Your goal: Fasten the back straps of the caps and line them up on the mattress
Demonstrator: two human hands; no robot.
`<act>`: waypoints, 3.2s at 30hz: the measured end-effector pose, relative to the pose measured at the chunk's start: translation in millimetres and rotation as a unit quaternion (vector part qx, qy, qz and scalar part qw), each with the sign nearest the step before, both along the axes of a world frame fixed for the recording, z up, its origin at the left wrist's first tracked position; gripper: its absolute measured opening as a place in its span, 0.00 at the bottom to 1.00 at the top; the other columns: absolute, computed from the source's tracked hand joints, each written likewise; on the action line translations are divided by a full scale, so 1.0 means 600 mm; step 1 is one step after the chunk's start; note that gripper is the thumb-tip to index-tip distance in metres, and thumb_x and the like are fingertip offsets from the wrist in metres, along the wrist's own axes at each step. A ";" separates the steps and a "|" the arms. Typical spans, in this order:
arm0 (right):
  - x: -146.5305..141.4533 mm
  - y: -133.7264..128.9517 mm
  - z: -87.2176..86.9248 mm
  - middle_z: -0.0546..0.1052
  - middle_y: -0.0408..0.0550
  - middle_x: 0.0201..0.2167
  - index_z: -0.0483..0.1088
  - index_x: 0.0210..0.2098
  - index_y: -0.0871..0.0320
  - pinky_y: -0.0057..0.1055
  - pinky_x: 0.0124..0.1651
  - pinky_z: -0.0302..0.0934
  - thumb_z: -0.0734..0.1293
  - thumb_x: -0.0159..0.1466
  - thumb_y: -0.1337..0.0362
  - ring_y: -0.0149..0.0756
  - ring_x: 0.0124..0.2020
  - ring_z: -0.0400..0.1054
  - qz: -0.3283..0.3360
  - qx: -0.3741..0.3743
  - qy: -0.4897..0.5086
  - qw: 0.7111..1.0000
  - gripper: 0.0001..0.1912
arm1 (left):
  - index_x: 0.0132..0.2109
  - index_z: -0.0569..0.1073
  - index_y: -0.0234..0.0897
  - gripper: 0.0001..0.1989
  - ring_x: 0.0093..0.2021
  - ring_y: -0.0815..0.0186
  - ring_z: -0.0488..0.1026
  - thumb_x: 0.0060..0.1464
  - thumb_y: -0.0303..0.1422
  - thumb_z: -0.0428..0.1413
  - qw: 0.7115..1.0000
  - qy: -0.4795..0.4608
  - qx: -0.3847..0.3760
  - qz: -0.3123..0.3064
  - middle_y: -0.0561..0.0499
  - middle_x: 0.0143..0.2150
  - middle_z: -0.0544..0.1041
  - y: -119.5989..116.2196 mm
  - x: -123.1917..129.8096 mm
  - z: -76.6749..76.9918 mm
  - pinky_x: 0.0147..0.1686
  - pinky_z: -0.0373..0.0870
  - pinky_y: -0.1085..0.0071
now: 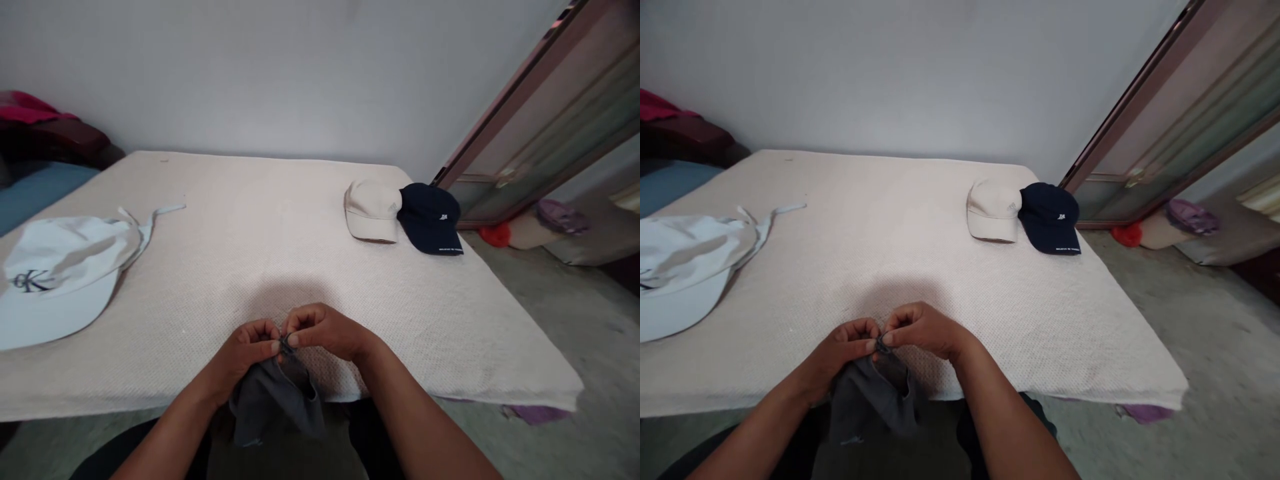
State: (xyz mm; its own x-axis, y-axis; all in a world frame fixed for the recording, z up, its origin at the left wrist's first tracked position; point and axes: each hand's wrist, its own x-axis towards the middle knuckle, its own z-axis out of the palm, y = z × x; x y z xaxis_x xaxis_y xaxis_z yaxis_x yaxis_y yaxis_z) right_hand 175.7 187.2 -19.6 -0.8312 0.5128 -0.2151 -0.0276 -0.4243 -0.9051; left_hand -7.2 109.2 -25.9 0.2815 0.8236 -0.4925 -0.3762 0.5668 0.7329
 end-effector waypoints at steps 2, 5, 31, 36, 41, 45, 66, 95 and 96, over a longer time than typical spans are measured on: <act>0.000 0.001 -0.002 0.70 0.41 0.25 0.71 0.26 0.61 0.28 0.35 0.55 0.71 0.51 0.65 0.27 0.28 0.62 0.003 0.007 -0.009 1.000 0.07 | 0.32 0.70 0.36 0.09 0.22 0.73 0.68 0.45 0.30 0.63 1.000 0.003 -0.001 -0.001 0.54 0.25 0.75 0.000 0.001 0.000 0.24 0.61 0.78; 0.001 0.003 -0.008 0.70 0.41 0.24 0.71 0.26 0.61 0.28 0.34 0.55 0.72 0.49 0.65 0.27 0.27 0.62 0.010 0.026 -0.035 0.999 0.07 | 0.32 0.70 0.36 0.09 0.23 0.74 0.68 0.45 0.30 0.63 1.000 0.017 0.004 -0.007 0.54 0.25 0.75 0.000 0.002 -0.002 0.24 0.61 0.79; -0.003 0.003 -0.010 0.68 0.40 0.20 0.70 0.22 0.61 0.26 0.30 0.52 0.67 0.47 0.69 0.27 0.25 0.59 0.006 0.055 -0.109 0.993 0.02 | 0.31 0.67 0.37 0.12 0.25 0.73 0.66 0.43 0.32 0.64 0.997 0.061 0.044 -0.007 0.56 0.25 0.72 0.001 0.014 -0.002 0.27 0.59 0.77; -0.002 0.002 -0.010 0.68 0.40 0.21 0.70 0.23 0.61 0.26 0.30 0.53 0.68 0.48 0.67 0.27 0.25 0.59 0.004 0.056 -0.105 0.993 0.03 | 0.30 0.68 0.36 0.11 0.25 0.73 0.64 0.44 0.34 0.63 0.993 0.102 0.066 -0.009 0.57 0.25 0.71 0.002 0.012 0.000 0.26 0.58 0.77; 0.000 0.004 -0.015 0.68 0.40 0.21 0.70 0.24 0.61 0.27 0.31 0.53 0.69 0.49 0.67 0.27 0.25 0.59 0.012 0.073 -0.097 0.993 0.04 | 0.30 0.72 0.36 0.09 0.24 0.73 0.64 0.43 0.35 0.63 0.989 0.139 0.051 -0.019 0.57 0.25 0.70 0.005 0.010 0.001 0.25 0.57 0.76; 0.000 0.004 -0.018 0.68 0.40 0.21 0.70 0.24 0.61 0.26 0.31 0.53 0.69 0.49 0.66 0.26 0.25 0.58 0.015 0.082 -0.100 0.992 0.04 | 0.29 0.73 0.36 0.09 0.23 0.73 0.63 0.41 0.35 0.63 0.985 0.163 0.046 -0.021 0.56 0.24 0.70 0.006 0.011 0.003 0.25 0.56 0.75; -0.002 0.006 -0.023 0.69 0.41 0.22 0.71 0.25 0.62 0.26 0.30 0.54 0.70 0.50 0.65 0.26 0.25 0.59 0.011 0.092 -0.100 0.991 0.06 | 0.25 0.66 0.36 0.08 0.20 0.74 0.55 0.41 0.32 0.60 0.984 0.172 0.033 -0.022 0.59 0.20 0.63 0.005 0.022 0.004 0.22 0.49 0.76; -0.003 -0.005 0.006 0.69 0.41 0.29 0.67 0.31 0.58 0.25 0.31 0.53 0.68 0.50 0.68 0.29 0.30 0.61 0.042 0.341 -0.178 0.922 0.09 | 0.28 0.66 0.36 0.05 0.22 0.75 0.55 0.45 0.28 0.56 0.988 0.151 -0.001 -0.043 0.59 0.23 0.63 0.000 0.013 -0.015 0.23 0.51 0.77; -0.004 -0.005 0.007 0.69 0.41 0.29 0.66 0.31 0.58 0.25 0.31 0.53 0.68 0.50 0.68 0.29 0.30 0.61 0.044 0.342 -0.182 0.921 0.09 | 0.27 0.66 0.36 0.05 0.22 0.75 0.56 0.45 0.28 0.56 0.988 0.147 -0.002 -0.041 0.58 0.23 0.63 0.000 0.013 -0.015 0.23 0.51 0.77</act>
State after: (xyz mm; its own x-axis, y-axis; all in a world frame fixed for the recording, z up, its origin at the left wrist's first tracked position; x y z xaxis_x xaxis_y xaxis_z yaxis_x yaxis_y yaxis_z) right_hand 173.3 184.0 -15.5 -0.8124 0.5662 -0.1394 0.3379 0.2622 -0.9039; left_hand 0.8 108.9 -35.0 0.1922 0.8016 -0.5661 -0.1000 0.5899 0.8013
